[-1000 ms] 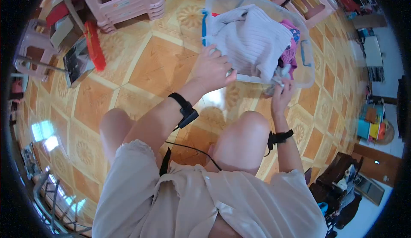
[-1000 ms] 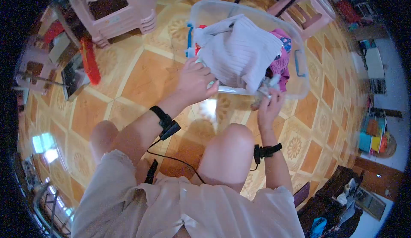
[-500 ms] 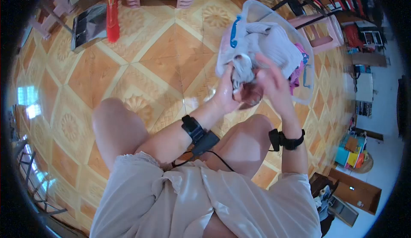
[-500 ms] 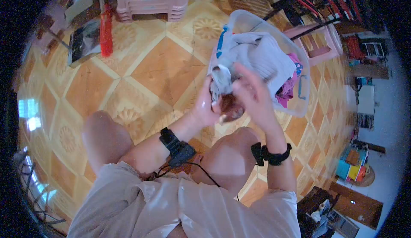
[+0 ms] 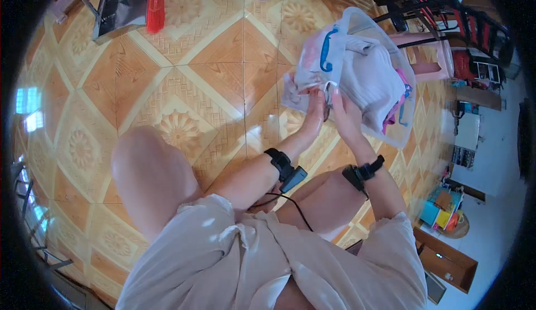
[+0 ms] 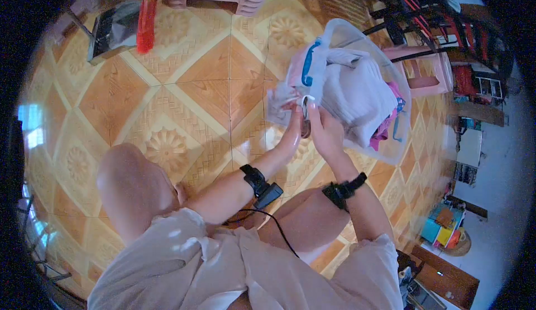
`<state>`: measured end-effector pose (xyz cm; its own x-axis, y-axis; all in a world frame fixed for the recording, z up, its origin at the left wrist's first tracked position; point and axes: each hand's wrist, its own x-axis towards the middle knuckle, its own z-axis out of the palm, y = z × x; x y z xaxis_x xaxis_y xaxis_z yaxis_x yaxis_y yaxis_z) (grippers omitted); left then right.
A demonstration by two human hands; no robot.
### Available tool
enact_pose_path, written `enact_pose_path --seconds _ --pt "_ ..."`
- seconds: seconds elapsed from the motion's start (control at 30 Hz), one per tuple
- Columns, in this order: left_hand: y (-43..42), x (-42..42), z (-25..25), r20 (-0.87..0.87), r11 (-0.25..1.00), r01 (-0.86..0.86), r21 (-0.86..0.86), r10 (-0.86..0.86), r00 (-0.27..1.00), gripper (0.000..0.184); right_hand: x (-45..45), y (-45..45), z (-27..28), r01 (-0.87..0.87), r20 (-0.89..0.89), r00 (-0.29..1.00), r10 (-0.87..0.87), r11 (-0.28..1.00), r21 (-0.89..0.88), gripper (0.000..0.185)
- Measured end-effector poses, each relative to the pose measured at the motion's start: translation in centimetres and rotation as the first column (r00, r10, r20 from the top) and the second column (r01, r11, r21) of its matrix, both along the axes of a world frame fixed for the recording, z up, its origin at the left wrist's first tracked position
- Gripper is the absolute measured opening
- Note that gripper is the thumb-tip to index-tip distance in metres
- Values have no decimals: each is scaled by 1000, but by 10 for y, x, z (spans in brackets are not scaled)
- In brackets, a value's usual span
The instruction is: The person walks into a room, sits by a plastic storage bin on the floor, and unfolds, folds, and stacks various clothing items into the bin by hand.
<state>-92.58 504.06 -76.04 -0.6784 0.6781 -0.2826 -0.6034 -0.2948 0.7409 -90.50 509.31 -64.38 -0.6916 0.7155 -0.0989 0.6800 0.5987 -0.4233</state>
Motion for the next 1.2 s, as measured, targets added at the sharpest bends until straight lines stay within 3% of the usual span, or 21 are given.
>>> enact_pose_path --seconds 0.07,0.1,0.17,0.27,0.43,0.53,0.6,0.63,0.67,0.73,0.87,0.9,0.93,1.0,1.03,1.07,1.13,1.17,1.2 --pt "9 -13 -12 104 998 -44 41 40 994 79 7 0 -5 -59 95 994 56 998 32 64" --pt "28 -26 -50 66 999 43 30 -45 997 78 11 -3 -7 -60 113 992 56 998 27 64" --pt "31 -50 -56 182 991 126 46 -133 974 72 14 -7 -9 -146 154 981 121 976 162 52" --pt "55 -77 -64 169 994 113 -1 -111 979 65 17 -6 -14 -219 189 966 176 947 234 47" --pt "22 -89 -2 184 986 149 74 -161 970 51 26 -4 -15 -193 112 979 172 959 208 43" --pt "5 -90 15 153 981 29 193 -59 986 58 24 -1 -14 -228 60 973 221 958 172 43" --pt "1 -90 18 303 968 -79 236 4 953 39 30 -1 -16 -252 44 968 249 953 167 43" --pt "6 -93 16 335 917 -203 344 82 939 37 30 1 -16 -239 39 971 236 961 139 43" --pt "7 -97 12 341 917 -203 344 79 937 37 30 3 -16 -224 35 975 221 968 113 43" --pt "7 -105 1 673 679 -352 644 -284 683 34 31 7 -18 -207 30 978 205 972 111 43" --pt "25 -115 -26 547 559 -218 800 -533 645 42 37 3 -16 -168 83 984 160 981 93 44" --pt "10 -119 -7 620 754 -76 653 -474 625 46 41 -1 -15 -176 79 982 169 980 96 44" --pt "3 -117 -11 619 754 -84 651 -464 634 46 51 -8 -13 -159 23 987 158 987 35 44" --pt "-5 -110 -26 518 715 280 641 -672 530 38 69 -12 -9 -163 -32 986 162 986 -41 45" --pt "-7 -103 -19 525 724 274 633 -662 536 38 80 -10 -6 -186 -34 982 184 978 -98 46" --pt "-5 -90 -10 458 839 298 455 -508 730 33 89 -7 -6 -200 -34 980 197 967 -156 46" --pt "-5 -68 -5 339 926 277 255 -354 871 32 92 0 -6 -148 -1 988 152 966 -214 47" --pt "-6 -62 -5 -10 987 146 74 -145 989 31 92 1 -7 -110 25 993 119 962 -249 47" --pt "-6 -58 -9 -391 998 -56 -43 35 920 32 89 -2 -6 -112 23 992 121 961 -252 47"
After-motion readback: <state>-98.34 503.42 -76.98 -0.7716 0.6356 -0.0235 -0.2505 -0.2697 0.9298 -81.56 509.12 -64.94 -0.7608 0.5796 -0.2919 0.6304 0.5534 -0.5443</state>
